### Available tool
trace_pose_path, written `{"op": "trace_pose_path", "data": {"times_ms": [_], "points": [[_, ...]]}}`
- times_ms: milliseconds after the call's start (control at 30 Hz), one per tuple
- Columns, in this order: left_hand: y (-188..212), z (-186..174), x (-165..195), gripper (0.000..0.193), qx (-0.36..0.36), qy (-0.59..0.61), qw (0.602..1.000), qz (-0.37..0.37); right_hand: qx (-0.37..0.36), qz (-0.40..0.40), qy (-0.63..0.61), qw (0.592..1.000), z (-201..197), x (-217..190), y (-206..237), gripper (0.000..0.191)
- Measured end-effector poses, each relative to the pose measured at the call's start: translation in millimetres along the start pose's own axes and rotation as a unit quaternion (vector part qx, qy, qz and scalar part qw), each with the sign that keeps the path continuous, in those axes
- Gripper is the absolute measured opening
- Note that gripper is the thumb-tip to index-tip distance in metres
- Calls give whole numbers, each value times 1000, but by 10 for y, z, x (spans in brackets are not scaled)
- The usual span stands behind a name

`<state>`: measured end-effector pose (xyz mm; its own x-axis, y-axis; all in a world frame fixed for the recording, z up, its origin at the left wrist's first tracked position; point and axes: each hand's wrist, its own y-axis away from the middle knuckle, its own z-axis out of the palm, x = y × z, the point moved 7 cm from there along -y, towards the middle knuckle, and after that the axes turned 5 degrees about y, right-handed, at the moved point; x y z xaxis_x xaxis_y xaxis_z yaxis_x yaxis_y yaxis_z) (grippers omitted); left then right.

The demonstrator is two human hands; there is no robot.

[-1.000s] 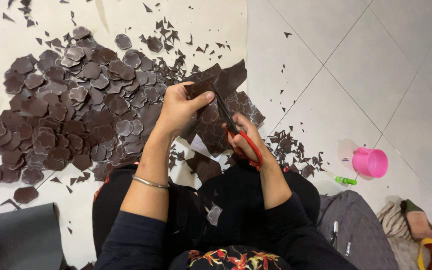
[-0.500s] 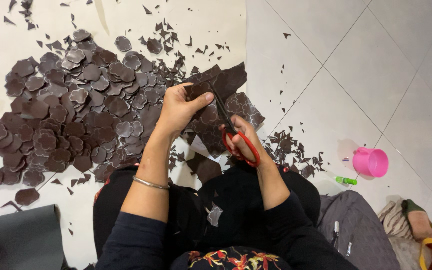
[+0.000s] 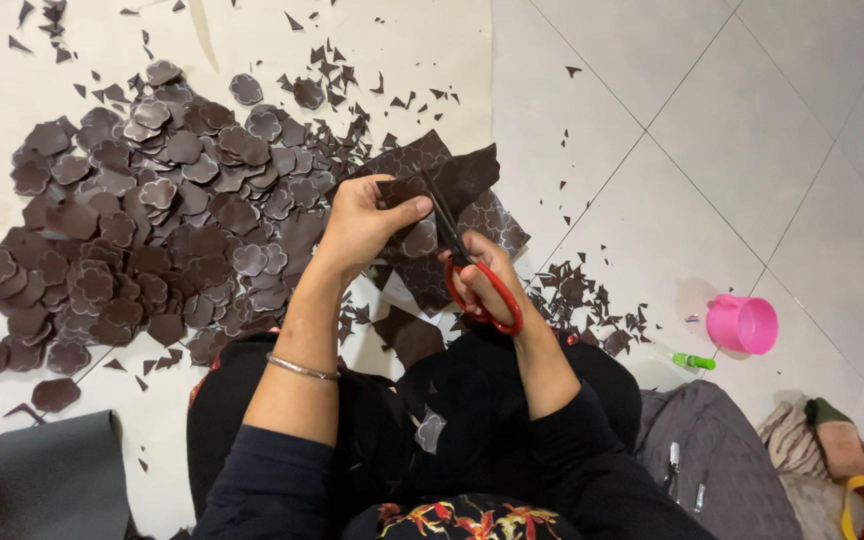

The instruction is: The person sits on the floor and uses red-handled scissors to cut flower-shaped pieces from a sheet of brown patterned material. The cut pieces are placed in a growing pile on the left, while scraps accumulate on the right.

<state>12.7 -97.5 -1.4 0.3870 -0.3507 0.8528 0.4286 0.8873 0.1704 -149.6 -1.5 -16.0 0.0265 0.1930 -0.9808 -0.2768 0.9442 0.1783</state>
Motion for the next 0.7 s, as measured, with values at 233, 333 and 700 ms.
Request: {"op": "trace_pose_path", "data": {"times_ms": [233, 333, 700], "points": [[-19, -7, -23, 11, 12, 5, 1000, 0, 16, -8, 23, 1000, -62, 25, -23, 71], [-20, -20, -36, 11, 15, -4, 1000, -6, 19, 2, 14, 1000, -64, 24, -11, 72], [-2, 67, -141, 11, -31, -51, 997, -53, -29, 20, 20, 999, 49, -150, -11, 96]]}}
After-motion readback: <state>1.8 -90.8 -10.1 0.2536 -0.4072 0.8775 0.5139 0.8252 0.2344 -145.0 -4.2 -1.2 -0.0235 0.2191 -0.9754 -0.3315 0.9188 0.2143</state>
